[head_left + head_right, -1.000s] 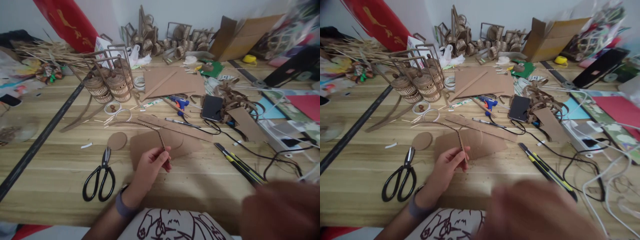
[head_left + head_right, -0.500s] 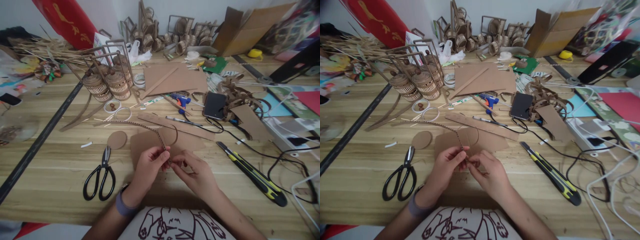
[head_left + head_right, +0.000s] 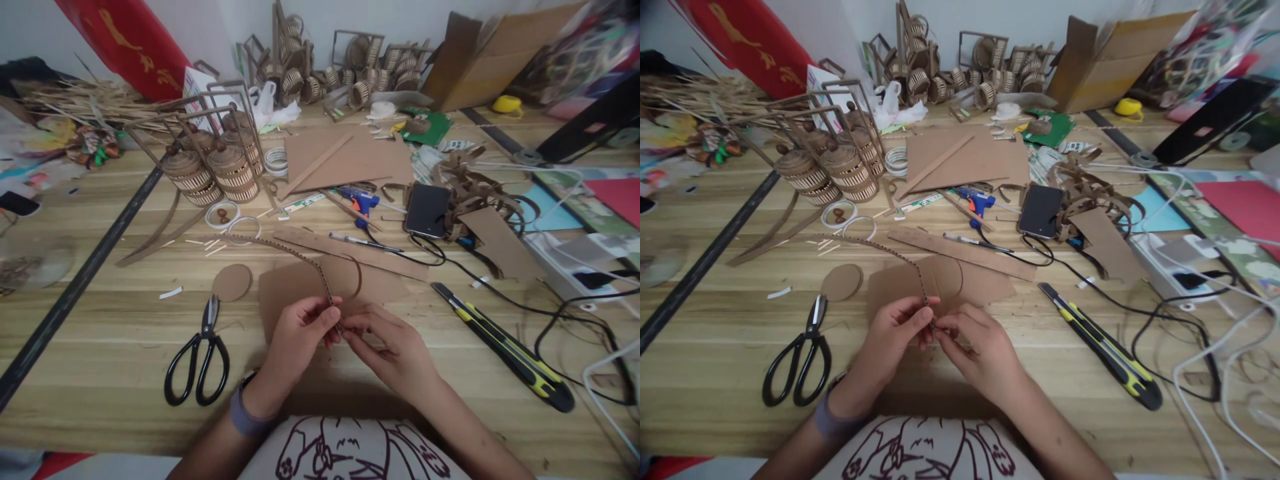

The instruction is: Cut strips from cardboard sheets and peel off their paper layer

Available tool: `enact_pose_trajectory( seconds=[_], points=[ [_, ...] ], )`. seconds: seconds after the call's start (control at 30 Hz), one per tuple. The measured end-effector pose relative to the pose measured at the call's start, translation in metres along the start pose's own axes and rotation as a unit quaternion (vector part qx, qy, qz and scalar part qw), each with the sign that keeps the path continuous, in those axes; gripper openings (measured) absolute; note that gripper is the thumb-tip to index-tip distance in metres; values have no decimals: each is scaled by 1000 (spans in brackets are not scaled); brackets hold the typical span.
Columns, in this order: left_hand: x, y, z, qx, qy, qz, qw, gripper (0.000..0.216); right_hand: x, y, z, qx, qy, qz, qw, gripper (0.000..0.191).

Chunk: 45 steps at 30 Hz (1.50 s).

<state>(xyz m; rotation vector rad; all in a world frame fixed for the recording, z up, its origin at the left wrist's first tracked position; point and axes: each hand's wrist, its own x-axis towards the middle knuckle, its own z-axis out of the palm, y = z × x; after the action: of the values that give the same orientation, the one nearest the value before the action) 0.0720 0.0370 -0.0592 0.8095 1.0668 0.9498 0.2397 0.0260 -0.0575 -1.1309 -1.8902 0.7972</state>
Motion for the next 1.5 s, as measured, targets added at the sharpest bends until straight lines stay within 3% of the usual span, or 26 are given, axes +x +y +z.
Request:
enact_pose_trajectory(
  seconds=[0.4,1.5],
  points=[
    [1,-1,0,9,-3,9,1000,42,-3,0,2,-80,21,-38,996,13],
    [1,-9,1,47,12,23,999,39,-5,5,2,-126,18,-65,990,14]
  ],
)
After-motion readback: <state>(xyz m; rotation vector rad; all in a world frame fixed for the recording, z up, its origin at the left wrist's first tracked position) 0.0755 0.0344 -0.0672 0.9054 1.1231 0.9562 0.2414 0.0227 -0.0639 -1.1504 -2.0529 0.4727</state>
